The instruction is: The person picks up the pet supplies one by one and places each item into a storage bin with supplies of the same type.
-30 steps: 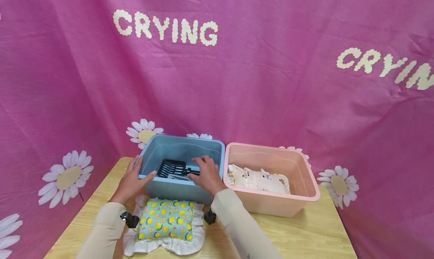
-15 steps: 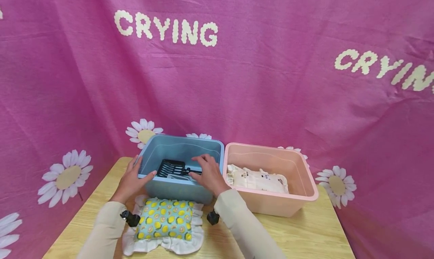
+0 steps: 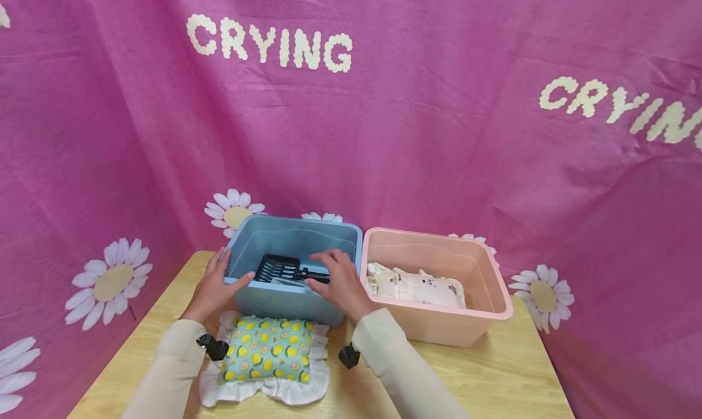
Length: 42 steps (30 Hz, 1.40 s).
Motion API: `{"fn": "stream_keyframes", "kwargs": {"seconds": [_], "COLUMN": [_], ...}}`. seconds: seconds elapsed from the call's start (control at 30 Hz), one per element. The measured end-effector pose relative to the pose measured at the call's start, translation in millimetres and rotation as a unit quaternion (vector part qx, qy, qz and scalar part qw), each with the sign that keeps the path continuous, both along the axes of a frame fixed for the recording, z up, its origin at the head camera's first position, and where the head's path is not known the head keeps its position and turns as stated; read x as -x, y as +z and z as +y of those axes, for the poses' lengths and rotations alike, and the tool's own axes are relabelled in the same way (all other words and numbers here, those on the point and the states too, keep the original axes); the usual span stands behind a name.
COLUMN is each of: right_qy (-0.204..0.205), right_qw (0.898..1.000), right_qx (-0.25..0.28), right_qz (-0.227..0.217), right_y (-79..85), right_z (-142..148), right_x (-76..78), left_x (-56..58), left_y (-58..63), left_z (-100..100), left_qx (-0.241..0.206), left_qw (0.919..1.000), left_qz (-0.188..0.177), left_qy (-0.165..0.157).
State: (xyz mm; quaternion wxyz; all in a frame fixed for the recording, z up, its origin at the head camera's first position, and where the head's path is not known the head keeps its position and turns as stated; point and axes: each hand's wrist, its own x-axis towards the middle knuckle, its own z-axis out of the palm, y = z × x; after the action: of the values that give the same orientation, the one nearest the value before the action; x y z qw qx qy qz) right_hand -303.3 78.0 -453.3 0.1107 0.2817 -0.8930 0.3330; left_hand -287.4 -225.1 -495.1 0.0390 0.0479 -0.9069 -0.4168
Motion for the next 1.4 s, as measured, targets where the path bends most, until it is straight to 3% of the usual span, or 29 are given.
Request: {"fn": "stream_keyframes", "kwargs": {"seconds": [0.27,0.53,0.77,1.13,1.4], "right_qy": [0.017,0.024,0.018,0.067,0.107], "right_qw": [1.000,0.999,1.000,0.998,0.994], "right_qx": [0.011,0.024,0.002,0.006,0.001], "right_qz": [-0.007,0.024,-0.003,0.018,0.034], "right_y": [3.8,2.1,0.6,-5.6,-11.4], "right_z": [-0.4,0.1,2.8,3.9,-3.4], "right_x": [-11.3,-23.2,-42.2,-63.9,-77.9], "left_x": [5.3,7.3,5.2,2.3,-1.7], "left_y": [6.6,4.7,2.3,1.1,0.7], "left_z": [1.4,-0.6,-3.4,-1.6,0.0], "left_qx": [0.002,0.012,0.002,0.007,-0.022], "left_qw": [1.0000,0.9999,0.9999,0.9998,0.9997], "left_qz": [0.004,0.009,0.012,0.019,-0.001], "left_qy": [0.001,0.001,0.003,0.001,0.002]}}
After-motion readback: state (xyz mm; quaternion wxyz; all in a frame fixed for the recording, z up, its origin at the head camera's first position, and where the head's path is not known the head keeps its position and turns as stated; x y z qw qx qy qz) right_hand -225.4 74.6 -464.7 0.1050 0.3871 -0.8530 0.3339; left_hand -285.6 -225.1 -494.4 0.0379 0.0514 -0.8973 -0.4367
